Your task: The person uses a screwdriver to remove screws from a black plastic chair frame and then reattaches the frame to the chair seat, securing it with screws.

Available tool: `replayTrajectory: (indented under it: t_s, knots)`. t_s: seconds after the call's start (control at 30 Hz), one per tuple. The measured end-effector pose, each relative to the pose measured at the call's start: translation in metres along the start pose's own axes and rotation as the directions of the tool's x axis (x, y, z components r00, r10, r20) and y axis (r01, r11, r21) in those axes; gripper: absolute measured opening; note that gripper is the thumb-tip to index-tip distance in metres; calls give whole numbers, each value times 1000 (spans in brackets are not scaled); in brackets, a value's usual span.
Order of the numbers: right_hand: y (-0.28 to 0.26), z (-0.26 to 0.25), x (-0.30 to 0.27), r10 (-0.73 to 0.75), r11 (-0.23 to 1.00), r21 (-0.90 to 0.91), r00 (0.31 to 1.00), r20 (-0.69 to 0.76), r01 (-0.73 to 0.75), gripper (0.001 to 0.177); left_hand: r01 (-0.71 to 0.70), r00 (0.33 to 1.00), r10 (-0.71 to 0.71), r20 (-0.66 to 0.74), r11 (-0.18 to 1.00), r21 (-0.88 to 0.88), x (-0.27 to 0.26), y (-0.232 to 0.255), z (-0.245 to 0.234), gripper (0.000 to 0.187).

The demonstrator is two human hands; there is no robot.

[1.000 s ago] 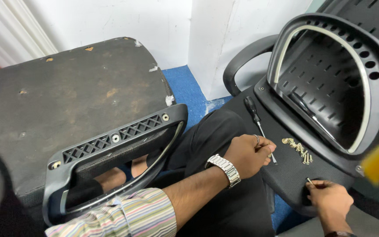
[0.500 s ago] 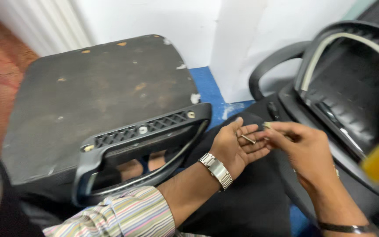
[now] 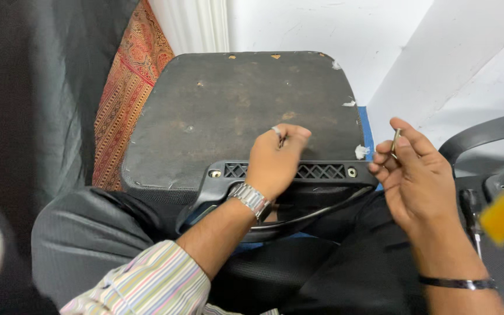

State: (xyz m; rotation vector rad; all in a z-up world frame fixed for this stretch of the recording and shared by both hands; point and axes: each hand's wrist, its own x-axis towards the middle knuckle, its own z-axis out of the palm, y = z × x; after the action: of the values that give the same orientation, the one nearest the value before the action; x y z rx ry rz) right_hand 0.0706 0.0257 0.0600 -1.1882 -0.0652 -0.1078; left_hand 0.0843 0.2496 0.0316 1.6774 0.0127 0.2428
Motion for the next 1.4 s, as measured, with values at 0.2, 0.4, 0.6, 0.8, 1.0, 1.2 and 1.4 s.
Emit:
replayTrajectory:
  t_s: [0.2, 0.4, 0.6, 0.8, 1.0, 1.2, 1.4]
  knots:
    - [13, -19, -5, 8, 985, -170, 981, -196, -43, 28, -534, 845, 409, 344, 683, 499, -9, 24, 12, 59]
    - [25, -27, -13, -133, 859, -509, 984, -117, 55, 23, -533, 823, 66, 565, 434, 726, -11, 27, 34, 90]
    - [26, -12, -18, -273, 552, -822, 962, -18, 141, 26, -589, 801, 193, 567, 421, 690, -20, 17, 27, 88]
    - [28, -9, -17, -342, 379, -899, 936, 83, 218, 23, -621, 781, 195, 594, 353, 700, -27, 14, 28, 102]
    - [31, -8, -15, -414, 213, -883, 857, 307, 419, 18, -628, 776, 225, 589, 356, 692, -29, 10, 27, 95]
    - [27, -4, -14, -308, 260, -898, 912, 271, 355, 20, -619, 782, 189, 594, 351, 703, -28, 8, 28, 96]
    - [31, -3, -13, -418, 224, -891, 865, 278, 394, 40, -613, 787, 205, 582, 364, 701, -28, 8, 27, 95]
